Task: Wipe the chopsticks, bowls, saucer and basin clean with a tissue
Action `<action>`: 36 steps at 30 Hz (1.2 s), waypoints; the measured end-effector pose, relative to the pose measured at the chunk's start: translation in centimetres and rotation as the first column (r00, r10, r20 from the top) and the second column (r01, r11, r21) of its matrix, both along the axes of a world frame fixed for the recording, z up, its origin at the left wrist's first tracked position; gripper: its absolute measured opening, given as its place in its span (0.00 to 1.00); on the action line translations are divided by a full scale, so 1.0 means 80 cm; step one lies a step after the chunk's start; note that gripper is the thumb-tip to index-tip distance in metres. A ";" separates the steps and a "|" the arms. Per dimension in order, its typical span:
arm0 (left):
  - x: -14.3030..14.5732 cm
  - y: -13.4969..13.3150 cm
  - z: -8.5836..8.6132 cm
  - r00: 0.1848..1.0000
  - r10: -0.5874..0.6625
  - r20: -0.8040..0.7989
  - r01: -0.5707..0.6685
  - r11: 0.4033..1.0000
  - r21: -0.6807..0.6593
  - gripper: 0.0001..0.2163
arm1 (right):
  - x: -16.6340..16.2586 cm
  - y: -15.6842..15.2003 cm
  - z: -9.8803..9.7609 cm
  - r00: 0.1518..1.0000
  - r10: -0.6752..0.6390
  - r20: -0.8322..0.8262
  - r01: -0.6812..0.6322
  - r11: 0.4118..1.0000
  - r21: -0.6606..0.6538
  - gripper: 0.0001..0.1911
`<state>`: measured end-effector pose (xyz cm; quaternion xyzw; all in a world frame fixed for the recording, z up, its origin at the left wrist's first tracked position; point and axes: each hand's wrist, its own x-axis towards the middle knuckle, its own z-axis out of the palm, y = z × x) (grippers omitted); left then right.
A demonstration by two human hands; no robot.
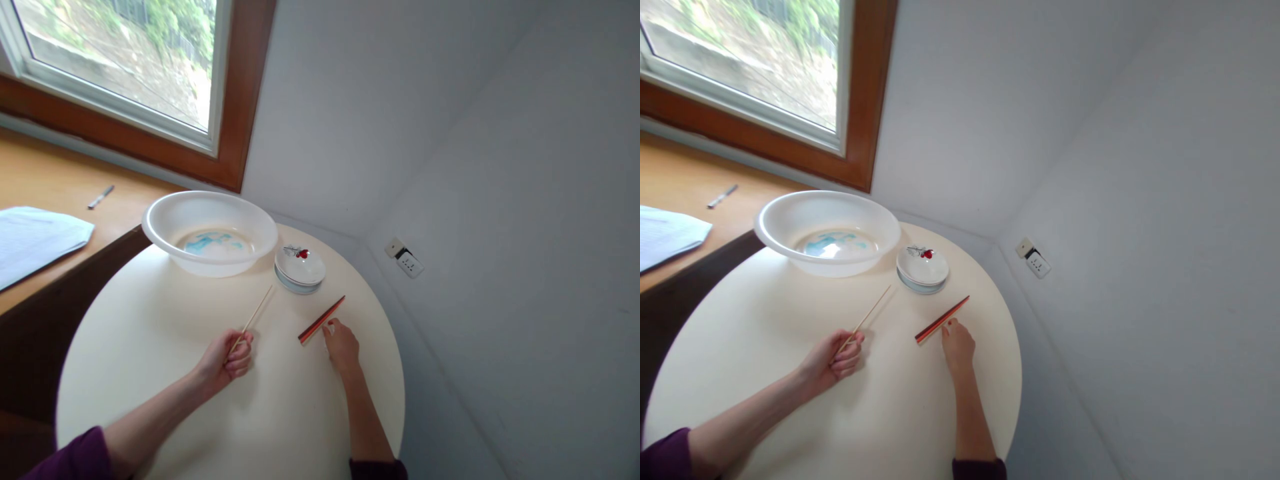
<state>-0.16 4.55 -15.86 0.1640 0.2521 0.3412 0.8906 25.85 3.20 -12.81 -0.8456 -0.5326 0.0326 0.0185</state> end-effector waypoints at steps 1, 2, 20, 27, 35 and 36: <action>0.000 0.000 0.000 1.000 -0.003 -0.002 0.003 1.000 0.004 0.11 | 0.000 0.000 0.000 1.000 0.000 -0.006 0.000 1.000 0.004 0.14; 0.000 0.001 0.000 1.000 -0.004 -0.005 0.004 1.000 0.009 0.11 | 0.000 0.000 0.000 1.000 -0.001 -0.012 0.001 1.000 0.009 0.14; 0.005 -0.011 0.006 0.987 -0.114 -0.111 0.134 0.971 0.198 0.10 | -0.040 -0.017 0.040 0.644 0.469 -0.605 -0.135 0.847 0.514 0.15; 0.005 -0.012 0.000 0.988 -0.103 -0.117 0.126 0.970 0.209 0.11 | -0.084 -0.020 0.051 0.328 0.545 -0.771 -0.091 0.831 0.549 0.20; 0.008 -0.016 0.006 0.983 -0.140 -0.116 0.165 0.955 0.247 0.14 | -0.112 -0.020 0.033 0.178 0.600 -0.780 0.037 0.788 0.615 0.10; 0.008 -0.016 0.007 0.983 -0.146 -0.113 0.170 0.954 0.248 0.14 | -0.114 -0.019 0.029 0.235 0.624 -0.746 0.043 0.760 0.649 0.08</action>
